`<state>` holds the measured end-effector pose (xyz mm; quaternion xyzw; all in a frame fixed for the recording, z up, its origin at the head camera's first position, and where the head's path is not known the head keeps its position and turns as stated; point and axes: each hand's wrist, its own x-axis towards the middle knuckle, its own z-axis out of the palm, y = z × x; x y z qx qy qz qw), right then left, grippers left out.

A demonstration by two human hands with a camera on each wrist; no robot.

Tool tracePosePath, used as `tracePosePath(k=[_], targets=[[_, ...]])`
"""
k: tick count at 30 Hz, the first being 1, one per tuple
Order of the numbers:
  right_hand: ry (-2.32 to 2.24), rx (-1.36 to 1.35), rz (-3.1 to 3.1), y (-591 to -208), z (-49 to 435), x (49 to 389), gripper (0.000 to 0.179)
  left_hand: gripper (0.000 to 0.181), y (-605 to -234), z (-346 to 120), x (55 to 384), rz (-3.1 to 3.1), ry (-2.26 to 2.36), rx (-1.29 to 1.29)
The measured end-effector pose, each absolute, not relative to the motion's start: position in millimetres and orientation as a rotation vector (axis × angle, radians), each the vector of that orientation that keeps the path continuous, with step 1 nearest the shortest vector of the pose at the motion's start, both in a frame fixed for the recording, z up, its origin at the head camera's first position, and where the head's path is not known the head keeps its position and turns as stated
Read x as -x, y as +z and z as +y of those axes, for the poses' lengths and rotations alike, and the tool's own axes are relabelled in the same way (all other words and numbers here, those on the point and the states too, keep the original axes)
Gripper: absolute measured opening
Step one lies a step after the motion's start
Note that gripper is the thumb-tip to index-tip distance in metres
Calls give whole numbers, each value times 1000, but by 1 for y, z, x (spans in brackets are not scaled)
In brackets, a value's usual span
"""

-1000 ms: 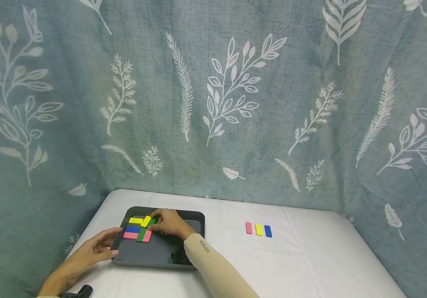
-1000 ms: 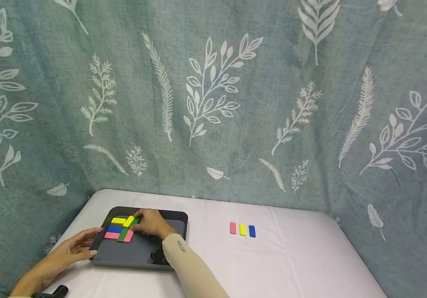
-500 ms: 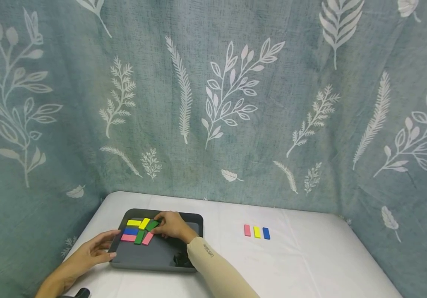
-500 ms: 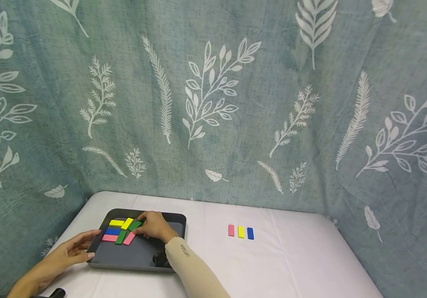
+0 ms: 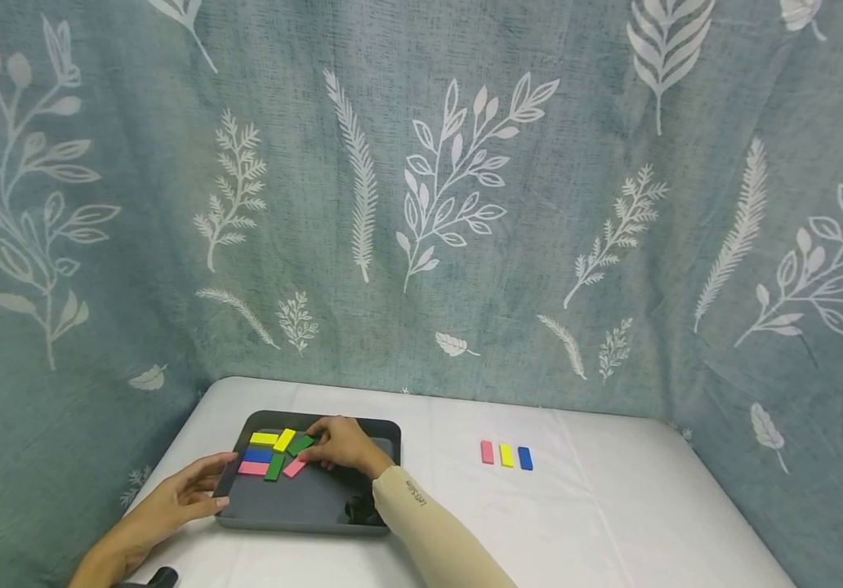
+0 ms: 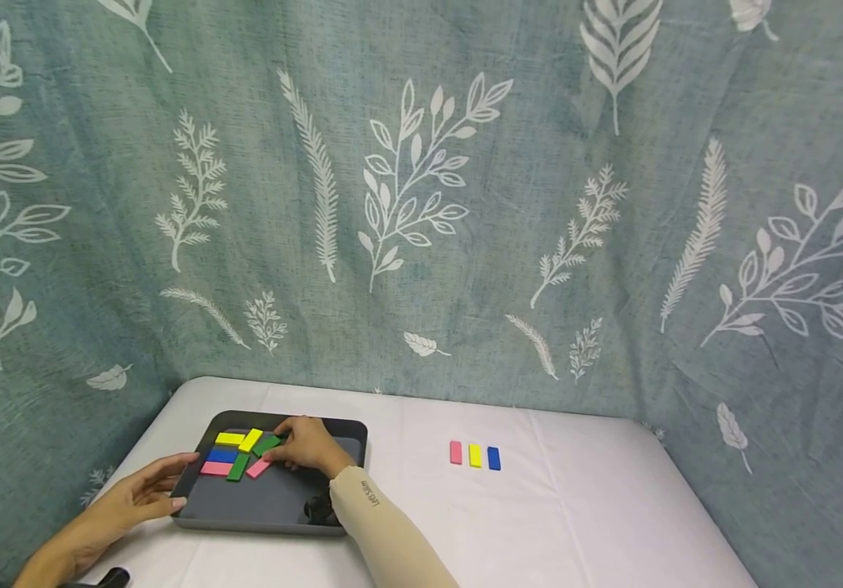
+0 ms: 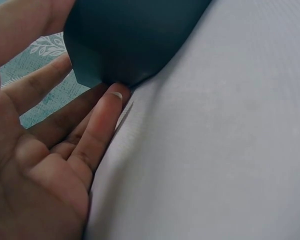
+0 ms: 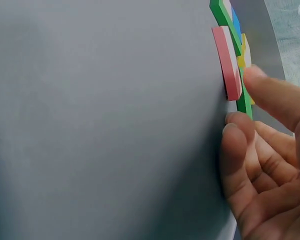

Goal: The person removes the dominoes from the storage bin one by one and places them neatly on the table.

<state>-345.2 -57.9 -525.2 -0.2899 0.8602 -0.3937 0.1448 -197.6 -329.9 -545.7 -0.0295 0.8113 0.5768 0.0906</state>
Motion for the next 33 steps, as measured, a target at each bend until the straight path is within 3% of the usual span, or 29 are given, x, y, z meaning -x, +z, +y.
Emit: tracePosePath(k=[4, 16, 27, 33], targets=[[-1098, 821, 2505, -523, -57, 342, 53, 86, -545, -330, 198, 2406, 1712, 87], [-1077, 786, 2536, -527, -58, 338, 48, 81, -548, -330, 196, 2369, 1743, 63], [-1046, 788, 2642, -521, -56, 334, 27, 79, -548, -331, 197, 2376, 1745, 20], [-800, 767, 2731, -517, -64, 330, 51, 80, -547, -331, 197, 2377, 1748, 35]])
